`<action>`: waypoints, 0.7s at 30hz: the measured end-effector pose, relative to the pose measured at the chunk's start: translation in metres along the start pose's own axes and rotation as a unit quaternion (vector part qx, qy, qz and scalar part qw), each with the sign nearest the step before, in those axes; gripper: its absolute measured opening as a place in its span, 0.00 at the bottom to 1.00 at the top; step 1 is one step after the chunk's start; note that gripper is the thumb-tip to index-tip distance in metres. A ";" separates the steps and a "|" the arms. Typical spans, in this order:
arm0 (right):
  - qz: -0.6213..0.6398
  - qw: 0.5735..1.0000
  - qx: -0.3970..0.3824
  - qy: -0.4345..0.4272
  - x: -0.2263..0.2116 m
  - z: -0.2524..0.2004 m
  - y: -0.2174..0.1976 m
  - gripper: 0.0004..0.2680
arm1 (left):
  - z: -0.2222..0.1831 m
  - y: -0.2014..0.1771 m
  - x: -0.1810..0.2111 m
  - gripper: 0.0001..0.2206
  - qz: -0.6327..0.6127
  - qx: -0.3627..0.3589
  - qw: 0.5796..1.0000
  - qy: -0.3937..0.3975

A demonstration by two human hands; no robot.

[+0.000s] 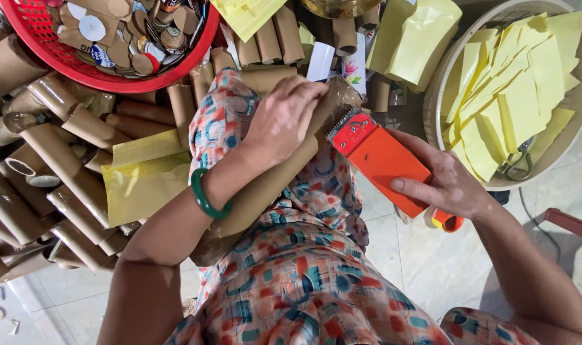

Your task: The recorder is sealing the ends of cardboard mailing tubes using paper discs and packing tape.

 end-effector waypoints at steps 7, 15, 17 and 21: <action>-0.005 0.998 -0.031 0.051 -0.021 0.022 -0.012 0.36 | -0.030 -0.012 0.053 0.60 0.210 0.013 0.978 0.008; -0.013 0.995 -0.034 0.090 0.005 0.011 -0.005 0.39 | -0.025 -0.008 0.012 0.53 0.052 -0.230 0.953 -0.191; 0.022 0.993 -0.039 0.109 0.029 -0.003 -0.009 0.38 | -0.034 -0.007 -0.027 0.50 0.045 -0.158 0.981 -0.103; -0.248 0.923 -0.001 -0.296 0.032 -0.036 0.002 0.24 | -0.024 -0.047 -0.015 0.46 -0.176 -0.175 0.952 -0.177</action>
Point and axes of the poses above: each hand's wrist, its own z-axis towards the middle knuckle, its own y-axis out of the palm, x = y × z, the point moved 8 cm from there along z, towards the middle knuckle, and after that the axes turned 15 degrees about -x, right-handed, at the moved point
